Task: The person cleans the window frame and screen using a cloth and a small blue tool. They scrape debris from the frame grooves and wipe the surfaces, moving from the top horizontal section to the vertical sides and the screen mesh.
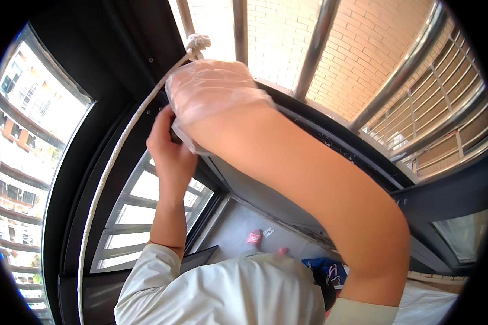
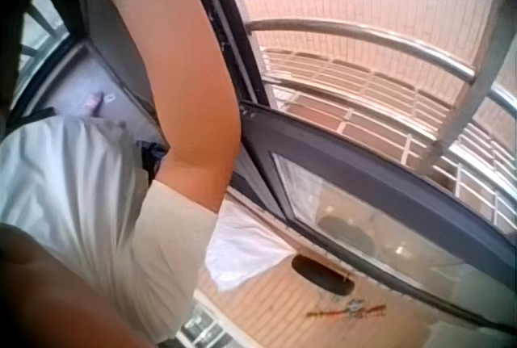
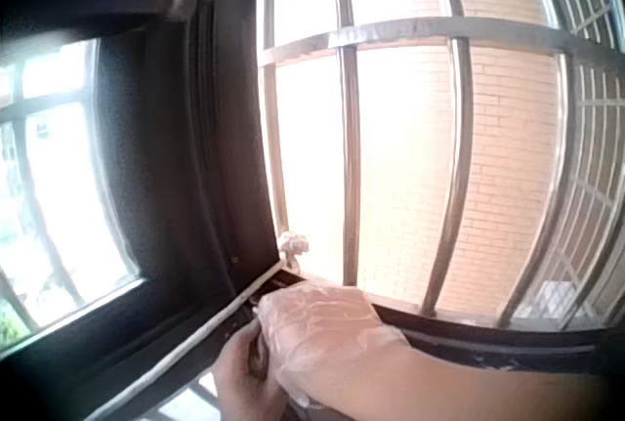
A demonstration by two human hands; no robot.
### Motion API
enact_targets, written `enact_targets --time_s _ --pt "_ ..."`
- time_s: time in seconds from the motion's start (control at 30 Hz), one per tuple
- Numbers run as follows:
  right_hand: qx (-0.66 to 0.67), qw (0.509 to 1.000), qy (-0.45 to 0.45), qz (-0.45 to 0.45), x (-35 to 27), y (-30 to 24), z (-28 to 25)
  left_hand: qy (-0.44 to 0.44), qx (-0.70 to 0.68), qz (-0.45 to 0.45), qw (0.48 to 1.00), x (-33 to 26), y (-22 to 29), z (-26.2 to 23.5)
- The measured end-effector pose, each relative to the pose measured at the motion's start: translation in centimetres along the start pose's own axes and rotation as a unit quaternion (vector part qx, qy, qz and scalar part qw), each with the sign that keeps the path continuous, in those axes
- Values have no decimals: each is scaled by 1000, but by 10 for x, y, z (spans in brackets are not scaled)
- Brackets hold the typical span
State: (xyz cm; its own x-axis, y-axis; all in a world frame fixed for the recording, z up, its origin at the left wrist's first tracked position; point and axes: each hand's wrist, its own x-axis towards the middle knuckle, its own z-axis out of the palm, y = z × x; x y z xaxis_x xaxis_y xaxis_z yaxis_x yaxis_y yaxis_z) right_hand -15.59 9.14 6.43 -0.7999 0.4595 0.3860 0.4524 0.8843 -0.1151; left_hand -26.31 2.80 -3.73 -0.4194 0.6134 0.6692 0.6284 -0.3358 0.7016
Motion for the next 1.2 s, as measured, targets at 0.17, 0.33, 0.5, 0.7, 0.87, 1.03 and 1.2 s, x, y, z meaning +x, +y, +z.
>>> enact_targets --time_s 0.17,0.33,0.5,0.7,0.87,1.03,1.2 --pt "-21 998 1 55 -70 5 -40 -68 23 120 990 -32 46 15" --pt "-67 976 -39 204 -131 -4 -74 -147 -34 174 973 -54 91 44" --pt "-124 943 -125 284 -158 -18 -106 -192 -101 225 950 -77 110 69" --pt "-93 956 -80 268 -177 -17 -108 -243 -180 186 935 -65 96 54" --pt "-77 965 -106 227 -146 -19 -77 -207 -148 131 958 -49 66 22" --pt "-22 995 -55 84 -87 -11 -49 -101 -98 53 989 -32 45 5" --pt "31 999 25 -2 -61 2 -25 -49 -109 -33 992 -23 31 6"
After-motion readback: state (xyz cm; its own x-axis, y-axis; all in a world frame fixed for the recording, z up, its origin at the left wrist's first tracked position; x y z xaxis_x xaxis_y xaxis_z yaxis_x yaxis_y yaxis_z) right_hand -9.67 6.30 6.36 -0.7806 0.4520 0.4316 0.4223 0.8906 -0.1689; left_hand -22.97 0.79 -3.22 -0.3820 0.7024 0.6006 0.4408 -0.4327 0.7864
